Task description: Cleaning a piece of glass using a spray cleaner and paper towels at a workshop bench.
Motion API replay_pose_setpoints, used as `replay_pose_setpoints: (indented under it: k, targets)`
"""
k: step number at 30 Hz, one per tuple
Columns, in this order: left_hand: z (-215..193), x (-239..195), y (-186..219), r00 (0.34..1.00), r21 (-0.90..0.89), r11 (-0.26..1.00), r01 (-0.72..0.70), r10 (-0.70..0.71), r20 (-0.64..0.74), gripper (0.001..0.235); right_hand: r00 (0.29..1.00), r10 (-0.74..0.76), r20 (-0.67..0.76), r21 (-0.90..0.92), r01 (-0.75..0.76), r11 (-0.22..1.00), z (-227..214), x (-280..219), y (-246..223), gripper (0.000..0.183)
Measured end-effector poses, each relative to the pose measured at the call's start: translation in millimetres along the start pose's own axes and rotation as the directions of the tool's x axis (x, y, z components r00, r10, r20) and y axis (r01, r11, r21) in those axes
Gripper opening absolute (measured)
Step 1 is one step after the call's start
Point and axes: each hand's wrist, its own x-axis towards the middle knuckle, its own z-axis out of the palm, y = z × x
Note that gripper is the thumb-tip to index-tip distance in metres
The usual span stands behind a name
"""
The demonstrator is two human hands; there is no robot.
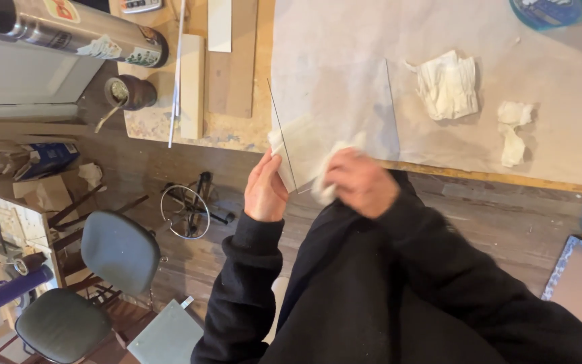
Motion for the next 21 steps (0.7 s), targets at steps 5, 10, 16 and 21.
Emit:
replay_pose_setpoints:
  k: [5,10,16,21]
  targets:
    - [4.0,-4.8,1.0,0.998,-0.054,0.999,0.007,-0.01,-0.055,0.039,0.958,0.269,-0.097,0.145,-0.254,0.956,-9.2,20.1,-15.8,0.02]
    - [-0.9,0.2,1.7,0.999,-0.039,0.999,0.018,-0.019,-0.027,0.038,0.937,0.328,-0.119,-0.005,-0.331,0.944,-3.8,-27.8,2.5,0.028]
    - [-12.7,4.0,-0.4,0.999,-0.023,0.999,0.026,-0.026,-0.018,0.038,0.912,0.381,-0.155,-0.016,-0.388,0.922,4.0,12.9,-64.1,0.023]
    - [-7.8,-1.2,4.5,0.996,-0.026,0.997,0.067,-0.068,-0.05,0.039,0.853,0.477,-0.211,0.015,-0.485,0.875,-7.0,-39.2,-2.3,0.029]
